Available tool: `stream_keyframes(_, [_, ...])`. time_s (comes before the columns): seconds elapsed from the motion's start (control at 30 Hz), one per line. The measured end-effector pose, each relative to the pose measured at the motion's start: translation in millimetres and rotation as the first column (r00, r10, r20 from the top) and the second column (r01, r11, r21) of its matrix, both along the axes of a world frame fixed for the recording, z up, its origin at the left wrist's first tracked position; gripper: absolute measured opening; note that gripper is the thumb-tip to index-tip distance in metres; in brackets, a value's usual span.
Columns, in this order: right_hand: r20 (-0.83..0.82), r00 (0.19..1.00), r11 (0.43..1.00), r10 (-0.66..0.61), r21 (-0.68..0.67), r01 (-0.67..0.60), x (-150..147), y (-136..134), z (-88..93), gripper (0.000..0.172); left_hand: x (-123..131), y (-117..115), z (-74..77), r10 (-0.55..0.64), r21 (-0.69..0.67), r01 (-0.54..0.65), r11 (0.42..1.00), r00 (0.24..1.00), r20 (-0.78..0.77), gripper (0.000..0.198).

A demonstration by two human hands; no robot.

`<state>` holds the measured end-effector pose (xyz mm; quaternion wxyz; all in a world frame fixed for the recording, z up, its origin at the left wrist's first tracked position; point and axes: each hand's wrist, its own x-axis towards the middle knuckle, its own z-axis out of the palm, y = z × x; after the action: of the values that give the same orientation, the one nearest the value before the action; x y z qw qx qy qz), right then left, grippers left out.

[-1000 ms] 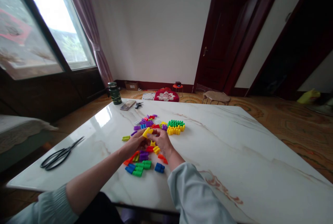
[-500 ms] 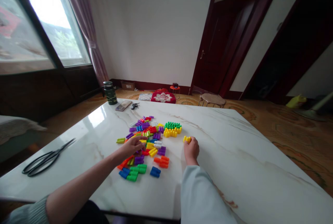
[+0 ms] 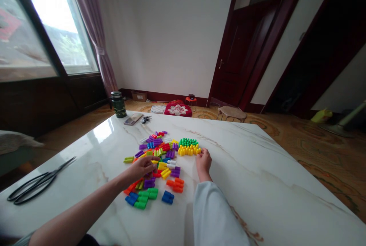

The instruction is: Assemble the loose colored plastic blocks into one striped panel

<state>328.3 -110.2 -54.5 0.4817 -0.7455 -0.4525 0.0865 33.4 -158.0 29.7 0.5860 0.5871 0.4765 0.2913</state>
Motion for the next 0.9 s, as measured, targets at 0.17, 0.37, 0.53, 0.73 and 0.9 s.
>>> stream_keyframes(0.17, [-0.107,0.994,0.998,0.034,0.065,-0.027,-5,-3,2.7,0.039,0,2,-0.3,0.032,0.009,-0.032,0.999,0.999,0.030,0.052])
stream_keyframes(0.37, [-0.120,0.990,0.997,0.068,0.049,-0.062,-11,-7,5.3,0.037,-9,11,-3.3,0.146,0.099,-0.141,0.985,0.988,-0.041,0.044])
stream_keyframes(0.53, [0.008,1.000,1.000,0.010,-0.001,-0.010,-15,-15,10.3,0.035,-30,21,2.7,0.407,0.430,-0.246,0.869,0.850,-0.335,0.033])
stream_keyframes(0.73, [0.118,0.993,0.996,0.024,0.080,-0.033,-44,-22,31.2,0.035,-34,26,2.0,0.381,0.500,-0.035,0.865,0.695,-0.610,0.035])
stream_keyframes(0.9, [0.198,0.944,0.950,0.265,0.115,-0.291,-82,-29,54.1,0.028,-13,23,-2.1,0.235,0.518,0.265,0.814,0.664,-0.709,0.040])
